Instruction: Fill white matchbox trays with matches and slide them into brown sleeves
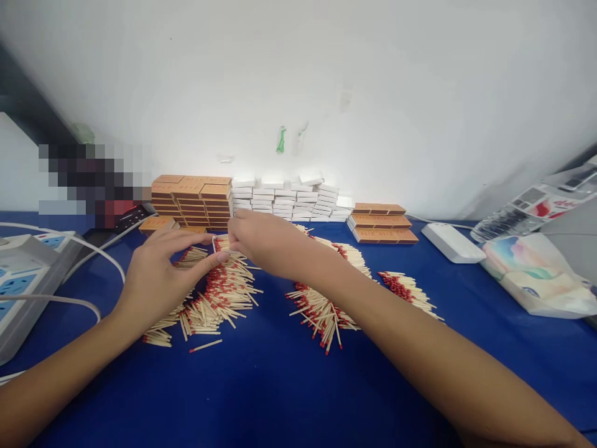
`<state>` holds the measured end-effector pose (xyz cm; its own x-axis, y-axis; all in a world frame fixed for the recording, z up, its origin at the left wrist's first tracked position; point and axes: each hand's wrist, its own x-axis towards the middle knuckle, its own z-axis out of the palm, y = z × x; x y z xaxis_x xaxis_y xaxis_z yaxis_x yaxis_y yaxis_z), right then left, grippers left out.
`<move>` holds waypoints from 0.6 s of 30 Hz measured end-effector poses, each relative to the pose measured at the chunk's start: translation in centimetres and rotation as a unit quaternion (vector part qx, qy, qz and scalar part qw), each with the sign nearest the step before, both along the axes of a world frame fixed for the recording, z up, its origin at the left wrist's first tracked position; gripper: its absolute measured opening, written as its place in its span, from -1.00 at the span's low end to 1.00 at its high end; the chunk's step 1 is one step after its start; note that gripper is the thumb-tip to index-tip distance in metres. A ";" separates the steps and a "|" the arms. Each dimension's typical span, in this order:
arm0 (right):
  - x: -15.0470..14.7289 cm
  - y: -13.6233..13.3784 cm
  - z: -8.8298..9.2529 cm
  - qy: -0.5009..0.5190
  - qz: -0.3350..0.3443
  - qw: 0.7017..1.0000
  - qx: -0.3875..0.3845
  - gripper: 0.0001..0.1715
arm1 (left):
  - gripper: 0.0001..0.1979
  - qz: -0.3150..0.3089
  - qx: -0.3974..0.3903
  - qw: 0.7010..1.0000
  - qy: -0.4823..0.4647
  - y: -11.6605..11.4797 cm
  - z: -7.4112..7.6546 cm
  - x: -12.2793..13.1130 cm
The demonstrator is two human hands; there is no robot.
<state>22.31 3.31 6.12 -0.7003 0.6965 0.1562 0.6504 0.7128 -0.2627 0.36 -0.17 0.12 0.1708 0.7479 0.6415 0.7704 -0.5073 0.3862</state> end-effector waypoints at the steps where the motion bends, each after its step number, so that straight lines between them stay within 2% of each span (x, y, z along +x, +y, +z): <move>1: 0.0 0.1 0.0 0.010 0.000 1.000 0.004 -0.84 | -0.67 0.003 0.002 1.000 -0.001 0.0 0.0 0.0; 5: 0.2 1.2 -0.3 0.072 -0.052 0.995 0.051 -0.84 | -0.71 0.024 0.023 0.999 -0.021 0.1 0.2 -0.2; 8: 0.3 2.3 -1.6 0.086 -0.102 0.990 0.050 -0.85 | -0.71 0.050 0.050 0.997 -0.044 0.2 0.6 -0.3; 14: 0.3 3.8 -5.2 0.019 -0.101 0.994 0.026 -0.79 | -0.71 0.055 0.054 0.996 -0.047 0.1 0.7 -0.2; 18: 0.0 3.9 -6.0 -0.007 -0.111 0.993 0.029 -0.82 | -0.71 0.048 0.055 0.996 -0.044 0.1 0.3 -0.1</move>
<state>22.32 7.17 0.15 -0.5322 0.8247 0.1913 0.7970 0.5642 -0.2154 0.22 -0.04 0.43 0.0420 0.6818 0.7304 0.7835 -0.4760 0.3993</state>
